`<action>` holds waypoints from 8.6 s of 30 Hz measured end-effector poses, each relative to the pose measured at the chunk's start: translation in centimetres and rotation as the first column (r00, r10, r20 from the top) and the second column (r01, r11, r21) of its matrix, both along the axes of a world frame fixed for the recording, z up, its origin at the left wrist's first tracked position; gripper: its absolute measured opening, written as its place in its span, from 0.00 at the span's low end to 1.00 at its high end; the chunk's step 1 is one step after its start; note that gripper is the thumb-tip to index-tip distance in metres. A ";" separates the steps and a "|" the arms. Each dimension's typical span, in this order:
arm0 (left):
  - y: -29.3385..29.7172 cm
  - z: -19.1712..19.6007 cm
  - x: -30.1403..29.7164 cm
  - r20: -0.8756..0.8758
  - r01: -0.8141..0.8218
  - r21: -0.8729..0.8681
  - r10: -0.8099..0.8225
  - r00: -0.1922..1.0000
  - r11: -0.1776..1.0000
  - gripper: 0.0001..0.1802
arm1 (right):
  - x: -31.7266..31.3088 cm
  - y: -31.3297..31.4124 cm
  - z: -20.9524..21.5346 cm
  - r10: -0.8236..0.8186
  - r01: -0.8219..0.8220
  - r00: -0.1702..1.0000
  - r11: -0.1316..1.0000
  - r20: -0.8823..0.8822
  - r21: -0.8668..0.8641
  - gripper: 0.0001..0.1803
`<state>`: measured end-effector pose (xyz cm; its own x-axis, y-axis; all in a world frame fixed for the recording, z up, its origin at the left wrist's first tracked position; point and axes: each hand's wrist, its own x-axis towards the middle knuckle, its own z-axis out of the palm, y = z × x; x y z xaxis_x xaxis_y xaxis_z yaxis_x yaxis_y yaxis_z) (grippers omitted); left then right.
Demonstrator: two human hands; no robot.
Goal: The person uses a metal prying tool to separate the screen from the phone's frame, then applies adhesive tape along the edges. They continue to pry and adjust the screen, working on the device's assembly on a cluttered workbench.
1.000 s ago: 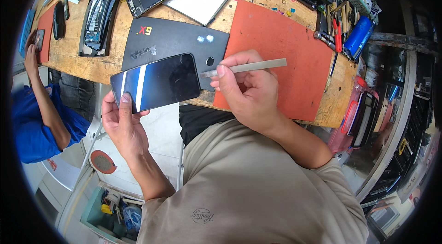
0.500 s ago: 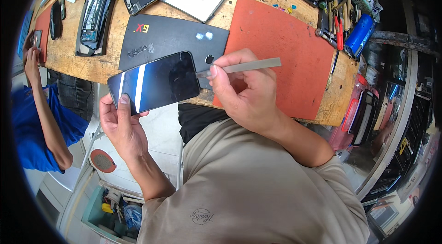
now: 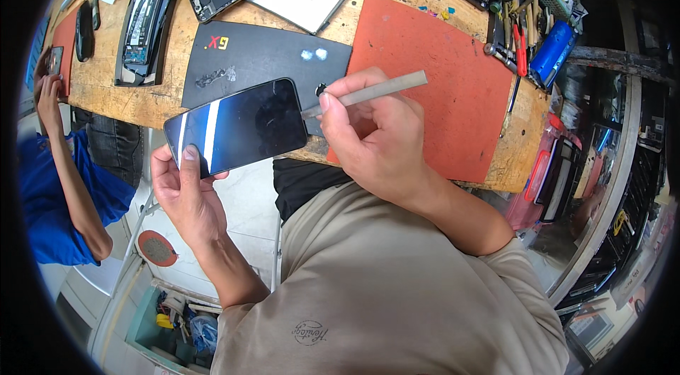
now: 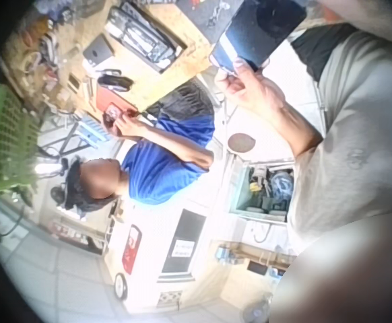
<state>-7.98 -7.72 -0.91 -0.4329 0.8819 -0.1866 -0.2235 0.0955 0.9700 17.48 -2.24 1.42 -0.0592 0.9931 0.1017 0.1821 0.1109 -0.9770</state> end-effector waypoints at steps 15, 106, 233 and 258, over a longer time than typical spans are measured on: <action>0.2 0.0 0.0 0.013 0.020 0.001 -0.020 1.000 1.000 0.06 | -0.4 1.1 0.2 -0.012 0.010 0.999 0.997 0.037 0.078 0.04; 0.2 -0.2 0.2 0.061 0.041 0.032 -0.043 0.997 0.999 0.05 | 0.3 -0.7 -1.5 0.032 -0.030 0.999 0.989 -0.016 0.147 0.09; 0.2 -0.5 0.4 0.049 -0.007 0.113 0.001 0.999 0.994 0.02 | 0.9 -1.8 -1.1 0.074 -0.067 0.997 0.984 -0.033 0.163 0.10; 2.1 2.5 1.5 0.195 0.090 0.270 -0.146 0.970 0.959 0.12 | 10.8 2.5 2.0 -0.246 0.074 0.877 0.918 0.413 0.389 0.12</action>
